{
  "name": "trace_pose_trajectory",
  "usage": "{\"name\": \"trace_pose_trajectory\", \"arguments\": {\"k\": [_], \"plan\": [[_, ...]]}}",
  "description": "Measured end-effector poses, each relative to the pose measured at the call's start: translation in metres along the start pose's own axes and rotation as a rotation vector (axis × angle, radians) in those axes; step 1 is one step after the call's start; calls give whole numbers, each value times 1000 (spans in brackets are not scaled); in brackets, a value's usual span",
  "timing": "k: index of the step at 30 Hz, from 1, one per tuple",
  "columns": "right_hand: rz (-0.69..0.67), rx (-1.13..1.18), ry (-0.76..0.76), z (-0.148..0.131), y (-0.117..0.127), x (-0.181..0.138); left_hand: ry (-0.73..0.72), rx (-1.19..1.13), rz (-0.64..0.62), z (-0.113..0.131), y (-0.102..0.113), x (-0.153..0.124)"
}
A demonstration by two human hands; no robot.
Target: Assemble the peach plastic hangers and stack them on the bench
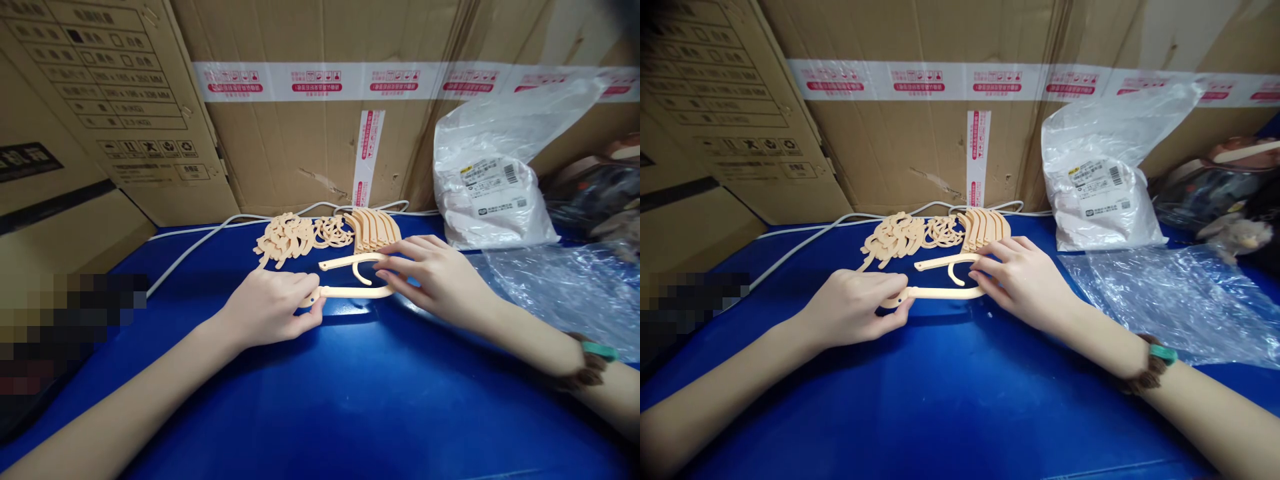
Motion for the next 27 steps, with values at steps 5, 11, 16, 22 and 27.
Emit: {"name": "trace_pose_trajectory", "arguments": {"k": [5, 11, 16, 22, 27], "plan": [[-81, 28, -53, 4, -5, 1, -59, -127, -146, 5, -7, -1], [-84, 57, -65, 7, -4, -1, -101, -229, -272, 13, -10, 0], [-80, 44, -84, 10, -5, 0, -169, -204, -262, 20, -8, 3], [-93, 23, -125, 15, -7, 0, -189, -235, -206, 18, -6, 3], [-84, -13, -138, 18, -8, 1, -190, -171, -139, 13, -7, 1]]}}
Point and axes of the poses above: each hand's wrist, its own x-axis towards the middle knuckle, its own y-axis out of the back of the hand, z = x × y, the point moved 7 cm from there along x, towards the middle knuckle, and after that the axes turned 1 degree about -y, right-handed, at the moved point
